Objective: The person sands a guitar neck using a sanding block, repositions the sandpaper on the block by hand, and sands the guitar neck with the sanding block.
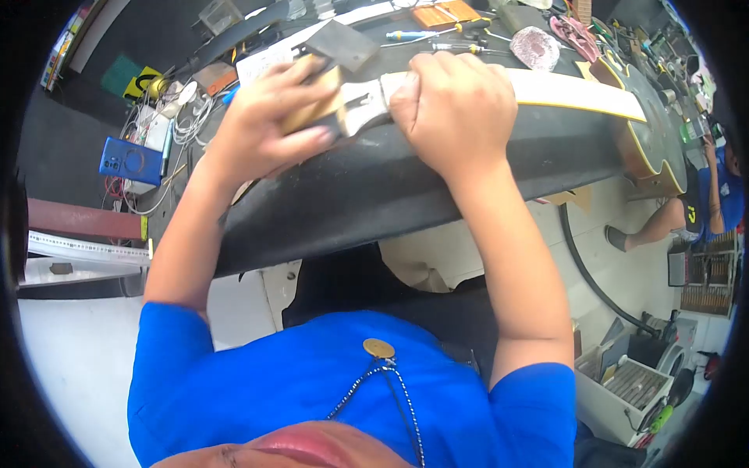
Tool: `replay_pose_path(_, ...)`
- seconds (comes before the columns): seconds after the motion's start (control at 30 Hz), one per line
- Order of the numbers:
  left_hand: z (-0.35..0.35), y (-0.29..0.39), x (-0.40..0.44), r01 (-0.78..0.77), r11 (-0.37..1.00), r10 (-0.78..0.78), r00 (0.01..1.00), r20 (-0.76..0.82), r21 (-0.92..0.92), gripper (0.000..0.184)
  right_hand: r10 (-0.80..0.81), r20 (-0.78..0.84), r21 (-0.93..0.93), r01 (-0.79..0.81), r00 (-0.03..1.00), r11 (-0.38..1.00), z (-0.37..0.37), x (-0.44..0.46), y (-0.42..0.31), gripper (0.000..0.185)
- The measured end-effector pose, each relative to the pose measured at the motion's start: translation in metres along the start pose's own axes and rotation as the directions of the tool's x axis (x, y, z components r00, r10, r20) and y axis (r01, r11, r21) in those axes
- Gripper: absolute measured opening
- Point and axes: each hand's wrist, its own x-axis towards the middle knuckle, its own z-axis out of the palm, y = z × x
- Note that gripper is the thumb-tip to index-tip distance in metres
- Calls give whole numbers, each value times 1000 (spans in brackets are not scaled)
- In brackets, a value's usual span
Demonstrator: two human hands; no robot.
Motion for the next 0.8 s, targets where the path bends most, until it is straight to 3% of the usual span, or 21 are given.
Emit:
replay_pose_path(0.03, 5, 14, 5, 29, 996, -32, 999, -39, -79, 59, 4, 2, 10, -4, 1000, 1000, -1, -1, -4, 18)
replay_pose_path(0.07, 5, 26, 10, -148, 989, 149, 988, -36, 16, 61, 3, -4, 14, -3, 1000, 1000, -2, 0, -5, 18)
replay_pose_path(0.17, 0, 13, -24, -207, 978, 206, 978, -31, -27, 61, -5, 21, 21, 5, 1000, 1000, -1, -2, -1, 19)
replay_pose_path(0.27, -1, -3, -9, -9, 997, 5, 999, -54, -80, 60, 20, 11, -4, -20, 1000, 1000, -3, -3, -2, 19)
replay_pose_path(0.3, 3, 9, -4, -55, 998, 56, 997, -43, 23, 59, 18, 2, -9, -18, 1000, 1000, -1, 0, -3, 19)
replay_pose_path(0.4, 4, 22, -26, -178, 982, 174, 983, -67, -60, 61, -22, 4, 25, 21, 1000, 999, 0, -2, -1, 19)
replay_pose_path(0.47, -9, -15, -37, -82, 995, 83, 997, -4, 59, 61, -18, 9, -8, 18, 1000, 1000, -1, 0, 2, 19)
replay_pose_path(0.5, -6, -18, -25, 6, 1000, -6, 999, -34, 3, 59, -18, 16, -14, 19, 1000, 1000, -1, 0, 0, 19)
replay_pose_path(0.53, -3, -6, -16, 14, 999, -16, 999, -51, -29, 60, -15, 19, -5, 15, 1000, 1000, -1, -2, -4, 19)
replay_pose_path(0.63, 5, 22, -29, -180, 983, 178, 982, -63, -24, 65, -19, 21, -11, 19, 1000, 1000, -3, -1, -2, 20)
replay_pose_path(0.73, -15, -19, -44, -69, 998, 69, 998, -14, -5, 65, -8, 46, -14, 9, 999, 1000, -2, -2, -1, 20)
replay_pose_path(0.8, 1, -18, -30, -29, 998, 23, 995, -100, -52, 63, -11, 17, -13, 11, 1000, 1000, -1, -4, -2, 20)
